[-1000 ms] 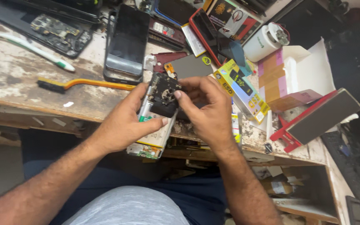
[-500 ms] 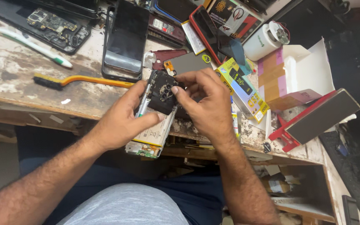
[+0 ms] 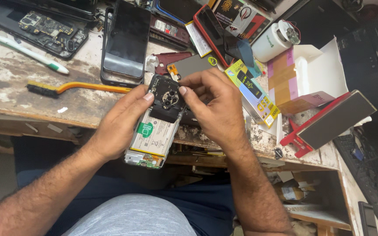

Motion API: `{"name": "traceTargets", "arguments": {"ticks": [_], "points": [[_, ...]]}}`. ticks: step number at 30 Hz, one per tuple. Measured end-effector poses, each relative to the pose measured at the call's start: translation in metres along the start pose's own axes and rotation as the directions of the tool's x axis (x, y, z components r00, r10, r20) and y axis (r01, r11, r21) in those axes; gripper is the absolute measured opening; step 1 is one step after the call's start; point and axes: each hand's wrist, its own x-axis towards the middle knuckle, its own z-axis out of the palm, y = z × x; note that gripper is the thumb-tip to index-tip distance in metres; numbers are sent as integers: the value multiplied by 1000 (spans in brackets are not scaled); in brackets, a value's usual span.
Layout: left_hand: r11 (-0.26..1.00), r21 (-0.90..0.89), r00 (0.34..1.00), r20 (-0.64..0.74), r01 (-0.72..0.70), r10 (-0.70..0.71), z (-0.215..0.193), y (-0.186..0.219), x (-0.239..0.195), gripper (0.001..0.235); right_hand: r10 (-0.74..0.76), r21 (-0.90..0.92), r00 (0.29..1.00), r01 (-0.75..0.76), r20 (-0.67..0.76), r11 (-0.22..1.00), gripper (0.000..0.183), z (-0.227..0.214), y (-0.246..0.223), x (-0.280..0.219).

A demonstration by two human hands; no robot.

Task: The person disassembles a smartphone, removes the back cover and battery, and uses a screwdriver to unscrew and reposition internal components. The person then reassembles the device by placing the back cover and battery back into position.

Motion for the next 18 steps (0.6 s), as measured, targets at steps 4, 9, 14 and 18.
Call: {"name": "traceTargets", "arguments": {"ticks": [4, 9, 14, 18], "points": [[1000, 30, 1000, 25, -7, 7, -2, -1, -1, 38, 3, -38, 1000, -2, 14, 999, 11, -2, -1, 2], [990, 132, 998, 50, -54, 48, -1, -3, 0, 32, -12, -78, 1000, 12, 2, 997, 13, 1, 3, 3], [994, 81, 997, 30, -78, 76, 1, -3, -1, 36, 24, 145, 997, -13, -74, 989, 27, 9, 19, 3], [997, 16, 997, 33, -70, 69, 1, -3, -1, 37, 251, 575, 966, -241, 63, 782, 30, 14, 33, -3]]}}
